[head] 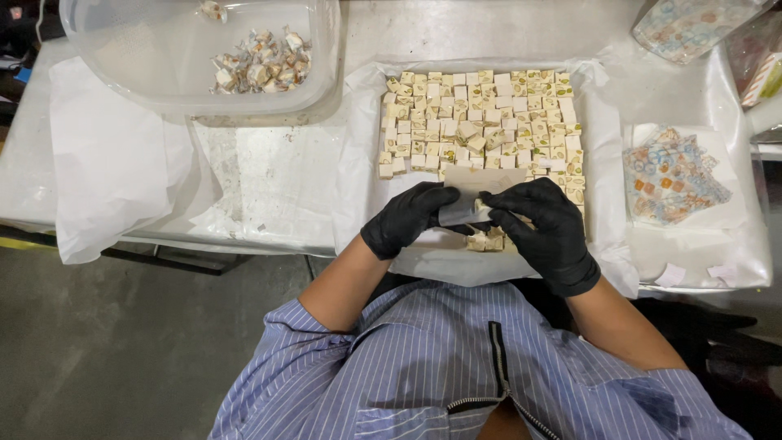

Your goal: The person, wearing black gloves, picks up individual pieces of nougat from a tray and wraps them in small clear plastic wrappers. The person also rolls some pieces in a tray of white powder before wrapping them.

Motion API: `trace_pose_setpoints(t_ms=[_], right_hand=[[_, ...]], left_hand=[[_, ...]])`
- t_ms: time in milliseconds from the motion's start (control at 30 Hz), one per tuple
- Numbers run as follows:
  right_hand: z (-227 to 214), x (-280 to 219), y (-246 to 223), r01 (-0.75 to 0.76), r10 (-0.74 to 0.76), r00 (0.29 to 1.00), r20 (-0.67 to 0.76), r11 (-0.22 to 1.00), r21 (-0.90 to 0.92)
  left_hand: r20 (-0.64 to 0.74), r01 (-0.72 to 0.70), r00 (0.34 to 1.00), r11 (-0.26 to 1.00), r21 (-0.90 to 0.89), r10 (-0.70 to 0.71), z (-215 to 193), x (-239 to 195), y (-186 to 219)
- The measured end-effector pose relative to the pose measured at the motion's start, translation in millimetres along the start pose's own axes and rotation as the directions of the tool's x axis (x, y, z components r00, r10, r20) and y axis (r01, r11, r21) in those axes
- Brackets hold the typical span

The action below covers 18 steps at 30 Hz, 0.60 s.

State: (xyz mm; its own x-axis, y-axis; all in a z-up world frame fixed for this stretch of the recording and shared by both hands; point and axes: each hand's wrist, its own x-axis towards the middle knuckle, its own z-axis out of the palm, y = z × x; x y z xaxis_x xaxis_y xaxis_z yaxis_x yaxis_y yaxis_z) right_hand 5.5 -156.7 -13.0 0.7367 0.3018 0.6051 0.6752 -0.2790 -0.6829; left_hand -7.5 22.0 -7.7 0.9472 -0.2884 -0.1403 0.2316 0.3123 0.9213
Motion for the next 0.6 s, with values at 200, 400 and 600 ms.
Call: trace_pose_setpoints(t_ms=[200, 400, 600], right_hand=[[4, 2, -8, -0.051, 0.068, 0.985, -0.157, 0.993, 0.110], [10, 3, -19, -0.036, 0.046, 0.975, -0.217, 0.998, 0.047], [9, 8, -28, 0.032, -0.033, 0.987, -0.154, 0.999, -0.010]], left_hand=[[0.237, -0.158, 0.956, 0.984, -0.088, 0.175, 1, -3, -5], [-0.202, -0.175, 0.960, 0.979, 0.108, 0.194, 15, 3, -11], [-0.365, -0.097, 0.918, 0.979, 0.177, 0.157, 21, 5, -13]])
